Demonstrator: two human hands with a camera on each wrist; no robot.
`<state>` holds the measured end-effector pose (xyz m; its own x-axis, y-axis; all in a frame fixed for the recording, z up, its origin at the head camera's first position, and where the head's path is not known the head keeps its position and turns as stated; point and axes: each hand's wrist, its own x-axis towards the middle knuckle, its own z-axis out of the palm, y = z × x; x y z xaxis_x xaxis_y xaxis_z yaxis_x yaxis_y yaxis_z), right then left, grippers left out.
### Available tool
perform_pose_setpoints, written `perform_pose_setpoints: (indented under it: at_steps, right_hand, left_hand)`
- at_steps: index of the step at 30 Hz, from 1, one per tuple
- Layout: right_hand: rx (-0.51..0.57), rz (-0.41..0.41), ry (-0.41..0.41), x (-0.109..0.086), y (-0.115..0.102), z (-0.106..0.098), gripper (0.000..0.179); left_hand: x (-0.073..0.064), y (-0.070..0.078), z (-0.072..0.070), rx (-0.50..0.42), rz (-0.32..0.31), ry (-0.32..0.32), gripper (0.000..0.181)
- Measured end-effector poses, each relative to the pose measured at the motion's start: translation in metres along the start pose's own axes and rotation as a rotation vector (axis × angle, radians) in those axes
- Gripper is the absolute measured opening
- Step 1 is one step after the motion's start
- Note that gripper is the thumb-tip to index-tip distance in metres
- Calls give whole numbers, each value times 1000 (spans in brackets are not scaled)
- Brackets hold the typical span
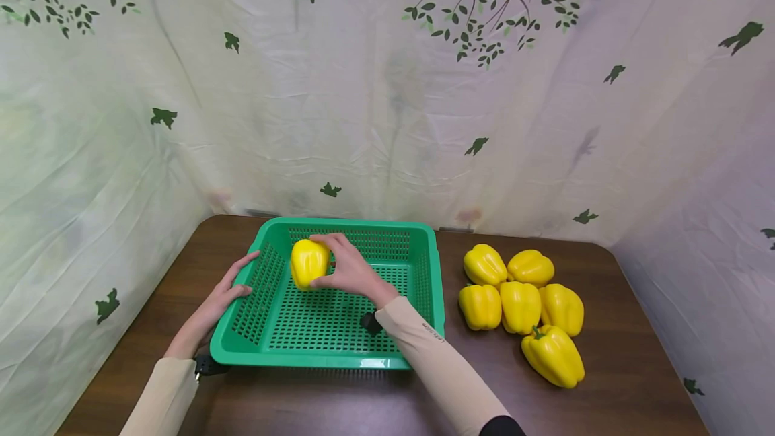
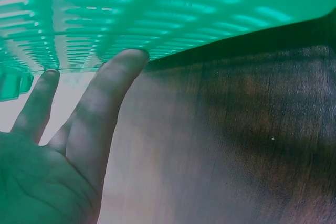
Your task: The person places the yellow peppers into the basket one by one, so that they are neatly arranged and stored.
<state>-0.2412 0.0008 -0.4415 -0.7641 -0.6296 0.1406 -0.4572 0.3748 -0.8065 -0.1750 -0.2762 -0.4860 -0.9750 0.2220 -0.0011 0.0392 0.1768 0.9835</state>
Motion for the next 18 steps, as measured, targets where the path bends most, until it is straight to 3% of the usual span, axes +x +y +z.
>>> perform_pose_setpoints:
  at_steps: [10, 18]
  right_hand:
    - [42, 15, 24, 10, 5, 14, 76]
    - [-31, 58, 24, 18, 6, 24, 77]
  left_hand:
    - [0, 1, 1, 4, -5, 10, 63]
    - [0, 0, 1, -6, 2, 7, 63]
